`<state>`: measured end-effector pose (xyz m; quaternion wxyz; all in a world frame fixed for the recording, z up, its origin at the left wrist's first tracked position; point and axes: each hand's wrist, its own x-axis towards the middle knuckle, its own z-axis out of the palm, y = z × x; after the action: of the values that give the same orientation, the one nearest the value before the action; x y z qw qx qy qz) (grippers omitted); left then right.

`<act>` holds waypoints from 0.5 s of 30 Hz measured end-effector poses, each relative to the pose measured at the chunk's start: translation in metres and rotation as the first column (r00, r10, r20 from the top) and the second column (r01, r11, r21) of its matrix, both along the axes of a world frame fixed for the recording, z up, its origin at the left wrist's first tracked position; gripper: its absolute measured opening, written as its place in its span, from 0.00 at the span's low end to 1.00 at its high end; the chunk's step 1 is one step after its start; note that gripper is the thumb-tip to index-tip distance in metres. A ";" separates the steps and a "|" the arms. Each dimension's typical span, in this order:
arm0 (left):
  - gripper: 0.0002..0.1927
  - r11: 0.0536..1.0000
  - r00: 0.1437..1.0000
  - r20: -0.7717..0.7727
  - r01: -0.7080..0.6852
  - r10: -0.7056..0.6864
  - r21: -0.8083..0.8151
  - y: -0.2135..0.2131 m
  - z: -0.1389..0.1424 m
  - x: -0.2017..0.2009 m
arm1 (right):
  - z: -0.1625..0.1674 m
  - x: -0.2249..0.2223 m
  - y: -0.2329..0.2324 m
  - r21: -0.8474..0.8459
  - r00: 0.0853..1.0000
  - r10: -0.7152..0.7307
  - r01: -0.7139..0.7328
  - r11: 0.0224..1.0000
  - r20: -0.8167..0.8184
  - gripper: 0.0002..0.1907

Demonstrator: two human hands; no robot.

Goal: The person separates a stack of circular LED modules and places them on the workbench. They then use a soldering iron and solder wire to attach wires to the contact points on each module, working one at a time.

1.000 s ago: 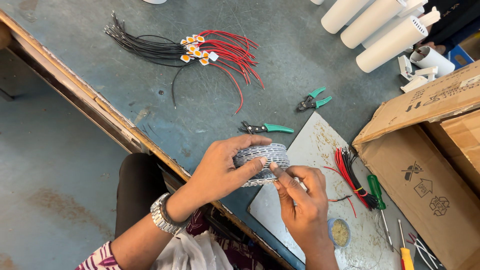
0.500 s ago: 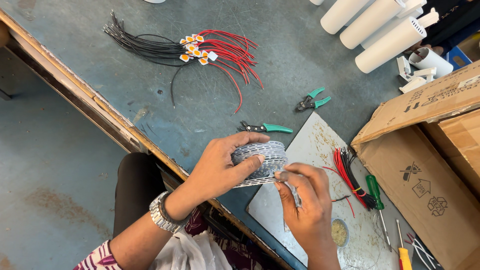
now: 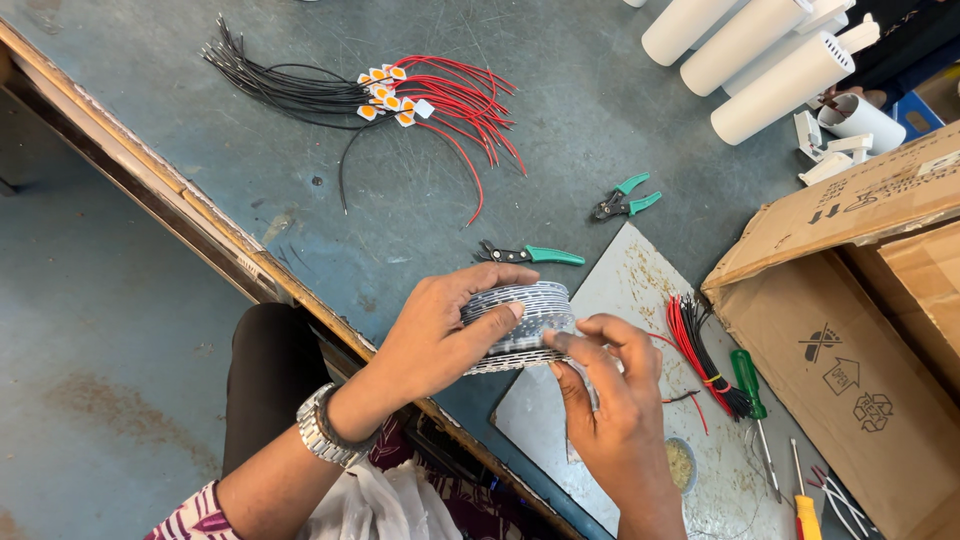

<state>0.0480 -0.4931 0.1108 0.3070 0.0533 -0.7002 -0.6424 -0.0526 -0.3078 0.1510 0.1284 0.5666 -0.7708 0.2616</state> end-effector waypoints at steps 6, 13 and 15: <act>0.19 0.999 0.999 0.028 0.023 -0.024 0.037 0.000 0.001 0.002 | 0.008 -0.005 -0.002 0.135 0.998 0.011 -0.003 0.991 -0.057 0.24; 0.18 1.000 1.000 0.006 0.005 -0.005 0.016 0.000 0.002 0.001 | 0.010 -0.007 -0.004 0.172 0.994 0.038 -0.020 0.985 -0.102 0.25; 0.18 1.000 1.000 0.020 0.007 -0.007 0.029 0.000 0.002 0.001 | 0.009 -0.007 -0.003 0.175 0.995 0.030 -0.013 0.984 -0.094 0.25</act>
<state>0.0492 -0.4927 0.1130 0.2969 0.0618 -0.6939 -0.6531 -0.0599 -0.3113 0.1604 0.1126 0.5961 -0.7773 0.1668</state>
